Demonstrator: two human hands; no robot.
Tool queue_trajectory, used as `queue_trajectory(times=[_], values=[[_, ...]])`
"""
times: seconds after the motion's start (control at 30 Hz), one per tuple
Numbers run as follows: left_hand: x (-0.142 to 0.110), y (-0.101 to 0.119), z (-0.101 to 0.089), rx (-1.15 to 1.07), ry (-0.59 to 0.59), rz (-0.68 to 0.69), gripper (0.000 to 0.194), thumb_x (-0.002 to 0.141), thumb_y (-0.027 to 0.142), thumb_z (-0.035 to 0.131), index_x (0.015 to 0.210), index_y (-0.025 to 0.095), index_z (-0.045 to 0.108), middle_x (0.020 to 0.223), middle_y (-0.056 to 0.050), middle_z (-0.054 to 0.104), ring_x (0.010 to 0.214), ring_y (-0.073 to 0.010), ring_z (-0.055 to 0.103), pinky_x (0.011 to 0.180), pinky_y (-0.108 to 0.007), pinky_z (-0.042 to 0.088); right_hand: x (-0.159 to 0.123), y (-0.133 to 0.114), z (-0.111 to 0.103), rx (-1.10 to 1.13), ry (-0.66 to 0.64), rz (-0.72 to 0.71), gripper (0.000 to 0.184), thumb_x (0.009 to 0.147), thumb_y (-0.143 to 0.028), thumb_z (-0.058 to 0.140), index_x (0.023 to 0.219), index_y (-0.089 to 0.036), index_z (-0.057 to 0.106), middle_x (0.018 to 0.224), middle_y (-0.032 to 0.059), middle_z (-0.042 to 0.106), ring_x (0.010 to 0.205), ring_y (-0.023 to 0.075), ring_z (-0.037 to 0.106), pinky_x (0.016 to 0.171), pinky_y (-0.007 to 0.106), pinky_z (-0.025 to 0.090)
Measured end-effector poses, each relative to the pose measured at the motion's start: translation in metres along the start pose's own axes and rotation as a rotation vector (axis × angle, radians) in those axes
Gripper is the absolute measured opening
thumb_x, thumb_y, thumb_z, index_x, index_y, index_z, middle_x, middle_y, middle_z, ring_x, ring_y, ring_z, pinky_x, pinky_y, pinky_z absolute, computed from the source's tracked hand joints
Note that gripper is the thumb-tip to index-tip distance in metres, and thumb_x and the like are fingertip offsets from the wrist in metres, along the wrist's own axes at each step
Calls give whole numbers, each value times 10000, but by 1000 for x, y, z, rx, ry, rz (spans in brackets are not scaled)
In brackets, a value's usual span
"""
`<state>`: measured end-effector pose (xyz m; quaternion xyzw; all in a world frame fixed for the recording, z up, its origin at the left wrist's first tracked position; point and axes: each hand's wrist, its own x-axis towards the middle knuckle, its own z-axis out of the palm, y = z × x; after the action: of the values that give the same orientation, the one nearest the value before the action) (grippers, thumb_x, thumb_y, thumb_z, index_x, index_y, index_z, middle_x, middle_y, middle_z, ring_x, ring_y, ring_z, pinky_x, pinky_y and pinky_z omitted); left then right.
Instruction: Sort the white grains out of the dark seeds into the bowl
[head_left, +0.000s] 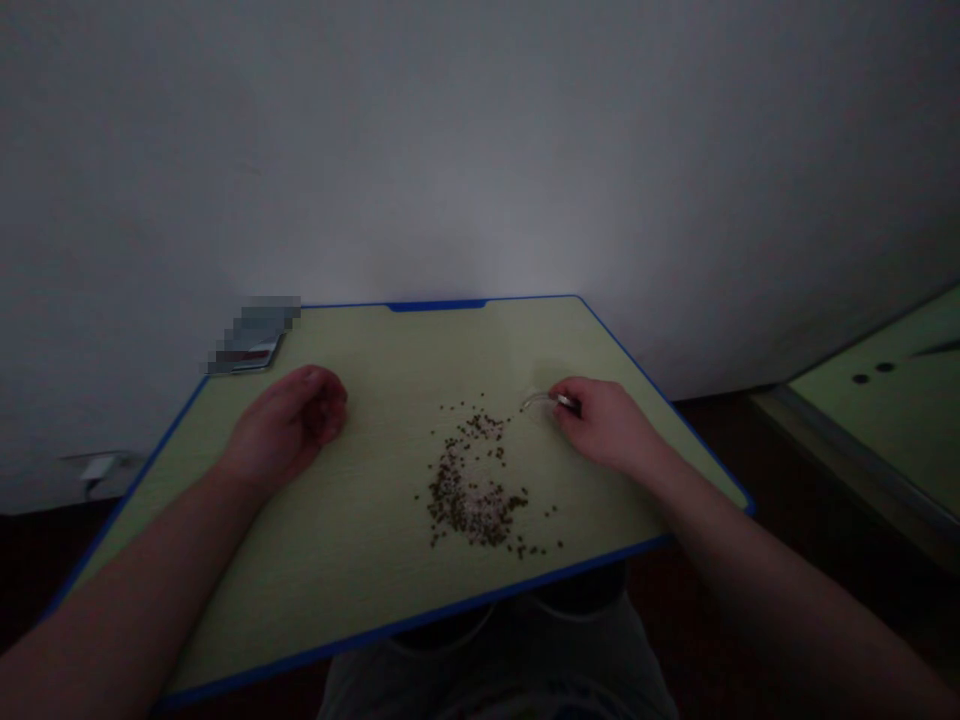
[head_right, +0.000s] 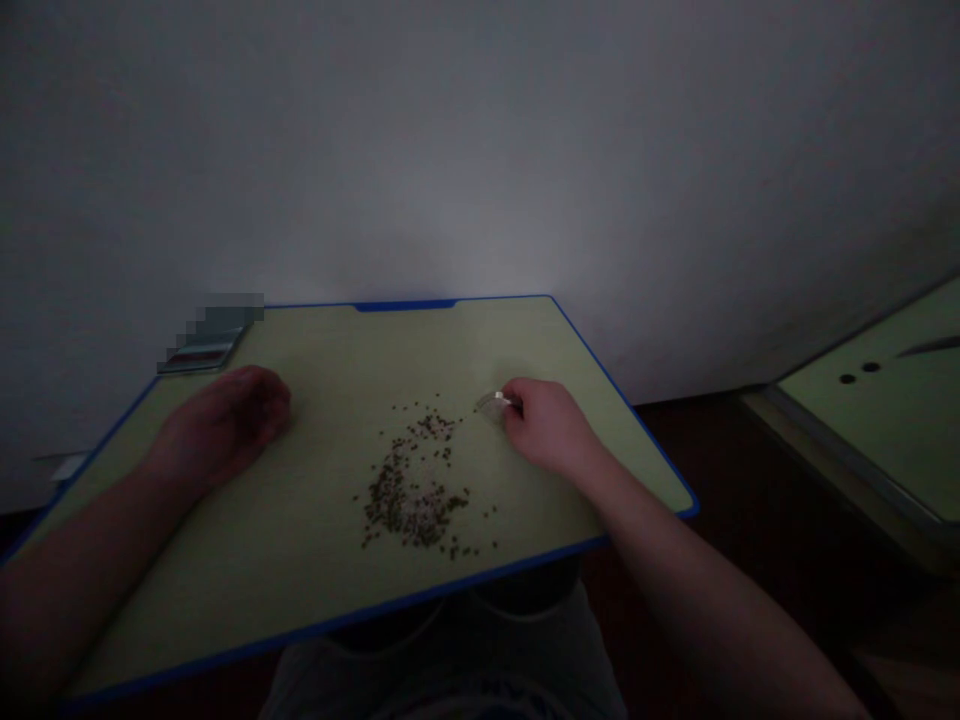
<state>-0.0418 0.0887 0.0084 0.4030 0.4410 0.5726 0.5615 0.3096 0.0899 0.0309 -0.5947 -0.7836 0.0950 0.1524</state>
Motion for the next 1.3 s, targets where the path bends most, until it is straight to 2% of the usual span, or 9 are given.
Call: queue_trajectory(times=[0.2,0.47,0.77,1.0,1.13,1.3], values=[[0,0,-1,3,7,-15,174,743,299,635,664,145,608,556,-7,570,415,-97,489,320,-182,376,-15,5,-4,111,-110,-73,208,810,-156,541,957,-182,685,866,51,732,774,188,661,690,286,465],[1,0,1,-7,21,-9,159,756,273,614,663,145,622,561,-10,576,412,-101,490,316,-186,373,-20,-12,5,128,-49,-91,221,826,-176,531,989,-177,680,821,55,729,708,172,654,642,276,460],[1,-1,0,17,-9,-9,196,743,321,635,652,149,621,519,-11,562,401,-104,486,316,-183,362,-7,4,1,-4,46,19,182,828,-216,532,914,-182,689,790,70,719,699,199,647,619,296,435],[0,1,0,-5,15,-12,168,746,297,642,668,153,602,559,-3,575,422,-101,502,328,-183,372,3,-5,5,72,-33,-91,233,824,-173,529,999,-173,683,900,69,737,786,191,662,696,290,462],[0,2,1,2,-10,-6,187,758,310,636,671,148,602,542,-5,561,412,-100,489,330,-191,366,-7,-5,-3,84,-114,-130,225,813,-147,526,965,-183,688,917,57,736,791,187,658,699,288,464],[1,0,0,0,-32,13,193,772,301,624,666,141,604,536,-7,549,407,-96,483,326,-187,352,-22,-8,-5,125,-106,-107,223,830,-167,524,993,-187,675,850,44,729,735,175,649,660,278,457]])
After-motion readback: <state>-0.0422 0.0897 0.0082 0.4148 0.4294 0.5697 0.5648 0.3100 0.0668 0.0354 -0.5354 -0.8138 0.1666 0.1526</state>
